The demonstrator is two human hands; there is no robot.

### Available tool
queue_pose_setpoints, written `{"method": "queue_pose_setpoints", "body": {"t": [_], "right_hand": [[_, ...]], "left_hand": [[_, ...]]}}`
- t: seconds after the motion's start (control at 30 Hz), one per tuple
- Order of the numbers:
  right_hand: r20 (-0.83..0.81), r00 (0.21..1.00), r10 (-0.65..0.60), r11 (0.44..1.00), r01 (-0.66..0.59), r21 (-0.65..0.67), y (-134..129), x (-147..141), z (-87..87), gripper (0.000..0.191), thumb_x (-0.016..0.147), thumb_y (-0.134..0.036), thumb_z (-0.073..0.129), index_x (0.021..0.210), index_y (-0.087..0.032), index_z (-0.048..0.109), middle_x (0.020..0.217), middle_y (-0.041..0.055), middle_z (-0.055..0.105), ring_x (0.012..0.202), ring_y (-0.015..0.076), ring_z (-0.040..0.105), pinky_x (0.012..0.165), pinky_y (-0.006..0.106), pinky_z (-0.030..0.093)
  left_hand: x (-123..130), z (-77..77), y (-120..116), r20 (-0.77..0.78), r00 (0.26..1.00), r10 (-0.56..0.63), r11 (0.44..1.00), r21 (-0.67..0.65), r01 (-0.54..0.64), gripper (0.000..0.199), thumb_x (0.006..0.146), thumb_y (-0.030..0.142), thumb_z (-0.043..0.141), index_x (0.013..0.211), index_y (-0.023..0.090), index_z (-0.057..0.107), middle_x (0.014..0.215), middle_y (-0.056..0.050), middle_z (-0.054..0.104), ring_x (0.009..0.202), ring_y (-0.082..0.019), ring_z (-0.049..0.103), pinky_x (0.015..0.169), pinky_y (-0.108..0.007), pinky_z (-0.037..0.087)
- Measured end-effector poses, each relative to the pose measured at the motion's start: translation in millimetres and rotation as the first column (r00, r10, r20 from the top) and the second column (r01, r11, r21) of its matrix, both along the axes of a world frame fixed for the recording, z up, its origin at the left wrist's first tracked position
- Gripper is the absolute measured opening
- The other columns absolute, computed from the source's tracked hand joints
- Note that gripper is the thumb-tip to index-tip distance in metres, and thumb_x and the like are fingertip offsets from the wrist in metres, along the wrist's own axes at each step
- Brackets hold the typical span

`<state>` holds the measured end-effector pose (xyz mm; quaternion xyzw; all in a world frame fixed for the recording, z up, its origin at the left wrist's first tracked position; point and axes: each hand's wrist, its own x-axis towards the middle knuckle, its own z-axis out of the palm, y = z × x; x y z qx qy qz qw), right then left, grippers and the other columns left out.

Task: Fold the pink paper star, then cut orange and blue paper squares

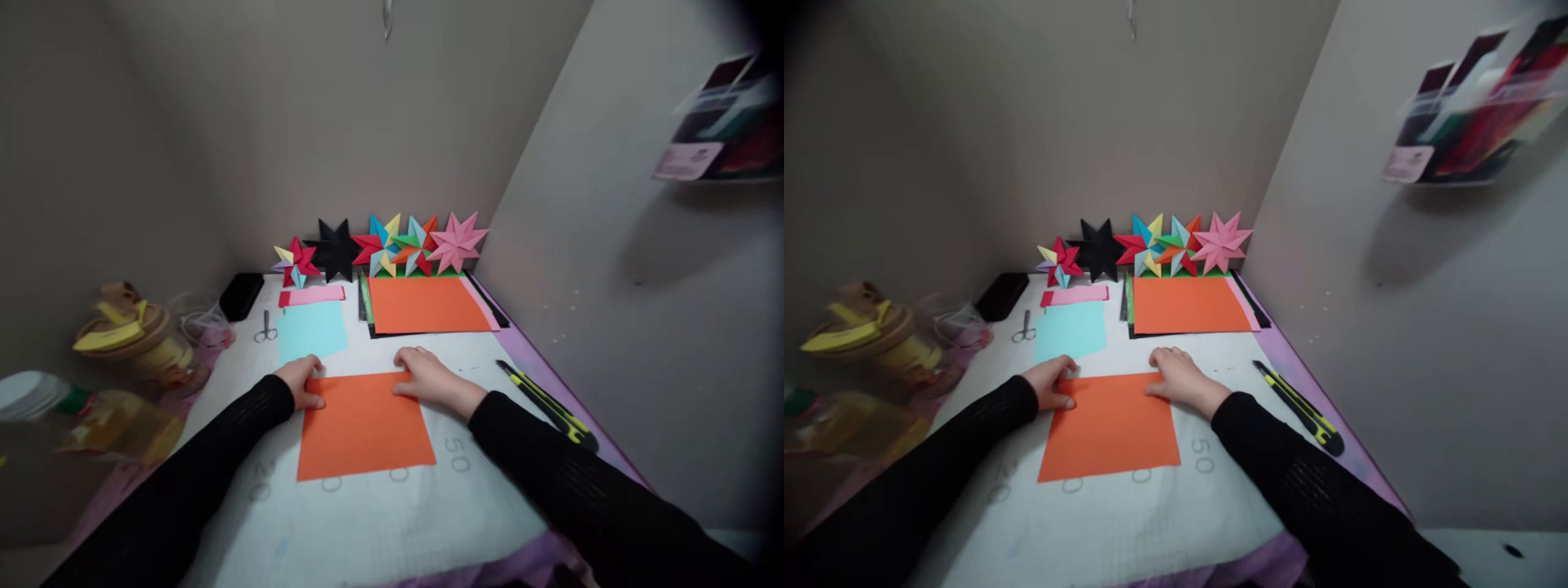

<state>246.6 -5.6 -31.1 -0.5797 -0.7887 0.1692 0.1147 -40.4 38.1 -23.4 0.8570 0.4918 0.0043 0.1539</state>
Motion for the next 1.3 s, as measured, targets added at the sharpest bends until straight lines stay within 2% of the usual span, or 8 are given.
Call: {"method": "queue_pose_setpoints", "body": {"t": [0.17,0.27,0.33,0.53,0.67,0.87,1.13,1.3], "right_hand": [[-0.053,0.996,0.067,0.996,-0.063,0.069,5,7,35.8,0.009,0.077,-0.023,0.062,0.07,-0.018,0.058,0.076,0.0016,0.06,0.071,0.0152,0.054,0.068,0.026,0.041],[-0.14,0.99,-0.035,0.917,0.088,0.39,-18,16,50.1,0.016,0.088,-0.021,0.047,0.079,-0.018,0.059,0.087,0.0075,0.06,0.087,0.0208,0.052,0.081,0.035,0.039],[-0.103,0.994,0.034,0.831,0.029,0.556,-39,20,44.8,0.018,0.087,-0.017,0.046,0.075,-0.019,0.059,0.087,0.0075,0.061,0.088,0.0219,0.051,0.082,0.038,0.037],[-0.016,0.986,0.167,0.907,-0.147,0.394,-85,7,-0.3,0.016,0.085,-0.016,0.047,0.075,-0.018,0.059,0.079,0.0064,0.06,0.083,0.0216,0.052,0.082,0.039,0.041],[-0.078,0.966,0.248,0.943,-0.223,0.248,-91,-32,-3.5,0.024,0.087,-0.02,0.046,0.105,-0.015,0.061,0.107,0.0109,0.063,0.107,0.0245,0.051,0.098,0.043,0.036],[-0.026,0.891,0.454,0.883,-0.454,-0.123,-90,-69,-11.7,0.074,0.088,-0.047,0.045,0.147,-0.013,0.015,0.153,0.0122,0.015,0.142,0.0277,0.01,0.114,0.049,0.013],[0.267,0.962,-0.064,0.996,0.077,-0.038,-79,-2,-26.3,0.066,0.087,-0.046,0.042,0.143,-0.014,0.029,0.152,0.0103,0.022,0.141,0.0355,0.008,0.107,0.061,0.015],[0.356,0.783,-0.51,0.859,0.439,0.264,-91,77,-26.2,0.063,0.087,-0.043,0.038,0.141,-0.011,0.031,0.144,0.0171,0.038,0.133,0.0383,0.03,0.099,0.061,0.029]], "left_hand": [[-10,37.5,-2,0.109,0.989,-0.096,0.988,0.135,0.081,0.019,0.082,0.026,0.052,0.08,0.018,0.069,0.078,-0.004,0.062,0.072,-0.015,0.058,0.068,-0.025,0.045],[-36,56.3,-28,0.22,0.927,-0.304,0.75,0.655,0.09,0.021,0.086,0.025,0.052,0.094,0.023,0.071,0.076,-0.005,0.062,0.07,-0.016,0.055,0.066,-0.028,0.044],[-53,53.6,-49,0.156,0.92,-0.36,0.641,0.757,0.123,0.024,0.085,0.019,0.055,0.103,0.027,0.068,0.074,-0.004,0.064,0.068,-0.016,0.054,0.064,-0.029,0.042],[-65,3.1,-86,0.004,0.905,-0.425,0.819,0.428,0.383,0.031,0.091,0.037,0.044,0.109,0.025,0.065,0.107,-0.009,0.069,0.095,-0.024,0.061,0.081,-0.039,0.047],[-37,-12.7,-99,0.013,0.946,-0.325,0.915,0.259,0.31,0.055,0.089,0.045,0.042,0.138,0.019,0.042,0.143,-0.014,0.042,0.131,-0.029,0.038,0.102,-0.047,0.036],[6,-32.1,-146,-0.211,0.956,-0.205,0.979,-0.023,0.205,0.095,0.072,0.065,0.056,0.142,0.007,0.03,0.148,-0.021,0.023,0.137,-0.035,0.024,0.107,-0.053,0.03],[-20,-41.3,-174,-0.209,0.976,-0.059,0.967,0.23,0.108,0.059,0.079,0.058,0.051,0.116,0.014,0.065,0.133,-0.016,0.052,0.122,-0.036,0.049,0.099,-0.05,0.041],[-10,-34.7,-148,-0.091,0.992,-0.089,0.905,0.408,0.119,0.038,0.088,0.04,0.044,0.114,0.021,0.065,0.127,-0.01,0.06,0.116,-0.031,0.055,0.097,-0.049,0.041]]}}
